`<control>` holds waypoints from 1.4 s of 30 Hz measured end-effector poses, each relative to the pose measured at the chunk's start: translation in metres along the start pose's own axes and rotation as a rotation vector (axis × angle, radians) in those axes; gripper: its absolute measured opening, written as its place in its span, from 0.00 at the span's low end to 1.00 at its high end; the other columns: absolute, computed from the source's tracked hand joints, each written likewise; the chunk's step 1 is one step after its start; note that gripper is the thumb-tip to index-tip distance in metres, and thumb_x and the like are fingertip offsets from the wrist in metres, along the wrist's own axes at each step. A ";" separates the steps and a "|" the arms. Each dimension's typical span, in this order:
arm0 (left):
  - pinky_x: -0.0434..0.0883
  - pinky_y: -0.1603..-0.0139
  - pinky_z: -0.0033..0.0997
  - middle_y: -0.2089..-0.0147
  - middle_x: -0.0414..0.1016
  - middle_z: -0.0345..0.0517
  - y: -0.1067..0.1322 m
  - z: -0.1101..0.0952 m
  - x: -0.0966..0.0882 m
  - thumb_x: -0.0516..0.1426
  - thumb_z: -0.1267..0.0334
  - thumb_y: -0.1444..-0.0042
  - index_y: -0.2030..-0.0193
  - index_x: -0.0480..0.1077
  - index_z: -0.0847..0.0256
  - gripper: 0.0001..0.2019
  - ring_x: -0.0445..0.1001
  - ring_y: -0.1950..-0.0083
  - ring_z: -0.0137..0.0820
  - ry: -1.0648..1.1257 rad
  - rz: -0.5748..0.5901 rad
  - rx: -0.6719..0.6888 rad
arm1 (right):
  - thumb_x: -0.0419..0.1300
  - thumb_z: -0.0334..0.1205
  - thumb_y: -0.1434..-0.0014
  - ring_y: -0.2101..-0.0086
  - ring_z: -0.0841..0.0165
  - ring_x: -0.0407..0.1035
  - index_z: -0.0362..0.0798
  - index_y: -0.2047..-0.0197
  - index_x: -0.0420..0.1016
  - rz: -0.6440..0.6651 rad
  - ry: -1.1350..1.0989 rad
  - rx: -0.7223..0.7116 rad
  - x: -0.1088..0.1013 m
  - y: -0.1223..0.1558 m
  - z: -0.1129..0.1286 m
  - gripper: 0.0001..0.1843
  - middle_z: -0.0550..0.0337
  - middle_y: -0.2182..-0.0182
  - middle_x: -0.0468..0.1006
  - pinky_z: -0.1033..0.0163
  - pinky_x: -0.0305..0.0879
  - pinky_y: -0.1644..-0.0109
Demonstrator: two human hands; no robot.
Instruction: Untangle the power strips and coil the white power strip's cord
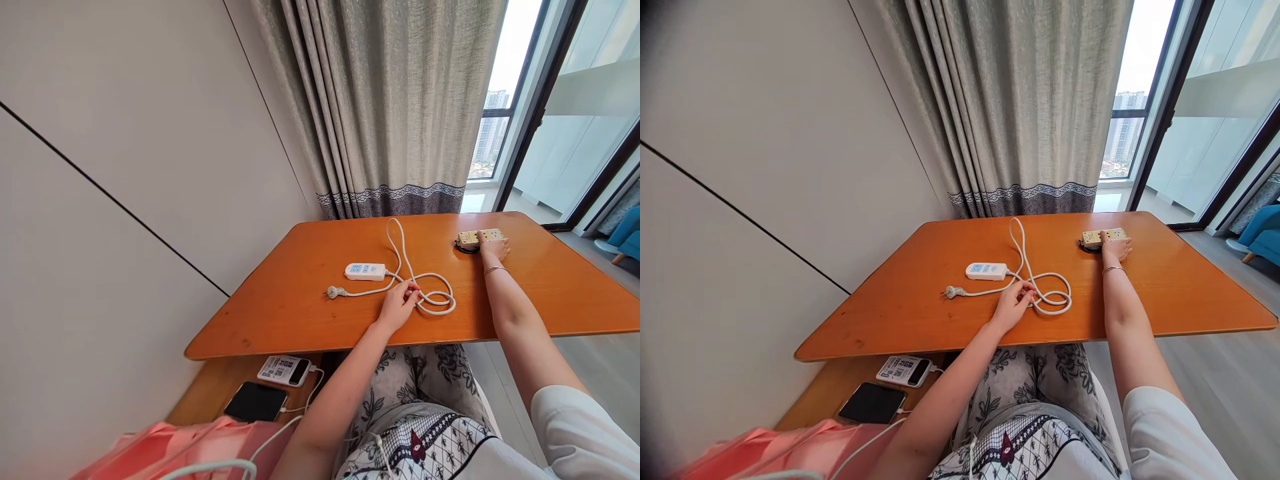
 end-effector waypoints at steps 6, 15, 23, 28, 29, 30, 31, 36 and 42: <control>0.72 0.65 0.30 0.64 0.78 0.46 0.002 -0.007 0.003 0.53 0.63 0.39 0.61 0.70 0.60 0.06 0.77 0.65 0.31 -0.075 0.038 0.028 | 0.62 0.58 0.44 0.35 0.45 0.54 0.36 0.36 0.59 -0.047 -0.026 -0.110 -0.010 0.006 0.001 0.43 0.28 0.36 0.60 0.43 0.49 0.32; 0.72 0.64 0.30 0.64 0.78 0.45 0.005 -0.015 0.005 0.53 0.65 0.38 0.61 0.71 0.59 0.05 0.77 0.64 0.32 -0.219 0.054 0.103 | 0.50 0.37 0.37 0.41 0.56 0.61 0.41 0.43 0.63 -0.161 -0.236 -0.164 -0.032 0.016 -0.006 0.19 0.40 0.44 0.65 0.50 0.54 0.34; 0.73 0.57 0.35 0.61 0.75 0.46 0.004 -0.019 -0.003 0.53 0.69 0.40 0.60 0.70 0.59 0.05 0.76 0.61 0.33 -0.322 -0.034 0.156 | 0.48 0.35 0.40 0.52 0.63 0.68 0.44 0.52 0.69 0.165 -0.366 -0.437 0.000 0.075 0.033 0.15 0.48 0.53 0.72 0.54 0.65 0.43; 0.72 0.47 0.42 0.57 0.75 0.47 0.002 -0.009 -0.007 0.56 0.73 0.45 0.61 0.70 0.58 0.07 0.74 0.53 0.38 -0.452 -0.071 0.126 | 0.60 0.43 0.44 0.63 0.66 0.73 0.47 0.59 0.76 0.726 -0.317 -0.659 0.038 0.178 0.058 0.11 0.56 0.63 0.80 0.59 0.70 0.55; 0.71 0.46 0.44 0.57 0.75 0.48 0.002 -0.007 -0.007 0.56 0.73 0.45 0.60 0.70 0.58 0.08 0.74 0.52 0.38 -0.472 -0.065 0.116 | 0.63 0.43 0.46 0.64 0.66 0.73 0.48 0.60 0.78 0.821 -0.297 -0.698 0.038 0.201 0.058 0.11 0.57 0.64 0.81 0.60 0.71 0.55; 0.71 0.45 0.45 0.56 0.74 0.48 0.002 -0.005 -0.006 0.57 0.74 0.46 0.60 0.70 0.58 0.09 0.74 0.51 0.39 -0.489 -0.057 0.105 | 0.64 0.44 0.46 0.64 0.66 0.74 0.48 0.58 0.78 0.939 -0.257 -0.748 0.036 0.225 0.056 0.13 0.57 0.65 0.81 0.60 0.71 0.56; 0.71 0.44 0.46 0.55 0.74 0.49 0.003 -0.003 -0.006 0.57 0.74 0.47 0.59 0.70 0.59 0.10 0.74 0.50 0.40 -0.503 -0.048 0.094 | 0.64 0.44 0.44 0.63 0.66 0.74 0.49 0.52 0.77 1.116 -0.140 -0.851 0.036 0.256 0.051 0.17 0.57 0.62 0.82 0.59 0.70 0.55; 0.70 0.42 0.47 0.53 0.74 0.50 0.004 0.003 -0.007 0.54 0.77 0.48 0.58 0.69 0.59 0.13 0.73 0.47 0.41 -0.523 -0.049 0.058 | 0.59 0.36 0.41 0.56 0.60 0.74 0.46 0.35 0.65 1.037 0.133 -1.031 -0.001 0.297 0.029 0.30 0.50 0.57 0.81 0.53 0.67 0.47; 0.68 0.37 0.50 0.44 0.73 0.55 0.000 0.007 -0.012 0.53 0.79 0.48 0.50 0.70 0.60 0.20 0.71 0.41 0.43 -0.518 -0.066 0.073 | 0.55 0.36 0.43 0.59 0.64 0.72 0.50 0.49 0.76 0.948 -0.322 -0.754 -0.037 0.279 0.037 0.19 0.56 0.57 0.80 0.56 0.68 0.51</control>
Point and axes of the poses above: each hand's wrist, its own y-axis away from the middle knuckle, its own x-axis out of the palm, z = x × y, the point moved 9 cm from there along -y, towards the middle knuckle
